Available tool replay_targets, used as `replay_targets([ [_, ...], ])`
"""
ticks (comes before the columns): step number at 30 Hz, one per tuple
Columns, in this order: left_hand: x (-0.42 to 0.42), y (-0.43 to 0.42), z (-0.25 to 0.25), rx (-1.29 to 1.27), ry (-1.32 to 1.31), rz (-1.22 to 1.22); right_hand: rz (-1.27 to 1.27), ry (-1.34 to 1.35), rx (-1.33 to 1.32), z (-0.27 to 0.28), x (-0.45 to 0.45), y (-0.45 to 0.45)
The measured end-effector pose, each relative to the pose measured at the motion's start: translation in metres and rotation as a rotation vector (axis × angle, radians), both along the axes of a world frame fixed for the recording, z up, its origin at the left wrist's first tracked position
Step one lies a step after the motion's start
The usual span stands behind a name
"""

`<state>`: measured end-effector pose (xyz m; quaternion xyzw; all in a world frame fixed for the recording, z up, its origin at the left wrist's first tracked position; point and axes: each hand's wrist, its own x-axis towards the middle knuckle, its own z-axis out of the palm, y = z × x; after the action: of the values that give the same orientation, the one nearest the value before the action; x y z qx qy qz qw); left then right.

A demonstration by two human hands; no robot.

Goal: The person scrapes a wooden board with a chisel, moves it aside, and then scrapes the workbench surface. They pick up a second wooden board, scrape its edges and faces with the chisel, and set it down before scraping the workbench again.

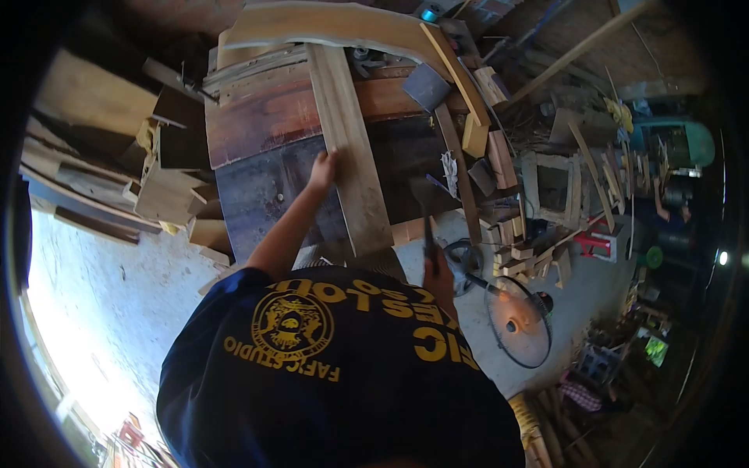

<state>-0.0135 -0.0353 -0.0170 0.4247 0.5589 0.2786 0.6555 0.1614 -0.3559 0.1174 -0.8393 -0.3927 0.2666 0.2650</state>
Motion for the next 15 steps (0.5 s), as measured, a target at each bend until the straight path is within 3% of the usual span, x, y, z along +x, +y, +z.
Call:
replay_targets([
  [2, 0.011, 0.045, -0.001, 0.051, -0.172, 0.134, -0.150, -0.018, -0.049, 0.002, -0.001, -0.055],
  [5, 0.024, 0.098, 0.006, -0.189, -0.364, 0.274, -0.434, -0.003, -0.072, 0.006, -0.013, -0.098],
  [9, 0.040, 0.095, 0.012, -0.095, -0.138, 0.263, -0.620, 0.036, 0.034, 0.000, -0.033, -0.120],
  [11, 0.051, 0.080, -0.009, -0.022, -0.151, 0.441, -0.755, 0.079, -0.128, 0.012, -0.046, -0.114],
  [13, 0.056, 0.043, 0.027, -0.052, 0.040, 0.382, -0.760, -0.029, -0.035, -0.017, -0.056, -0.130],
  [15, 0.062, 0.011, 0.034, -0.099, -0.026, 0.368, -0.762, -0.082, -0.041, -0.012, -0.065, -0.126],
])
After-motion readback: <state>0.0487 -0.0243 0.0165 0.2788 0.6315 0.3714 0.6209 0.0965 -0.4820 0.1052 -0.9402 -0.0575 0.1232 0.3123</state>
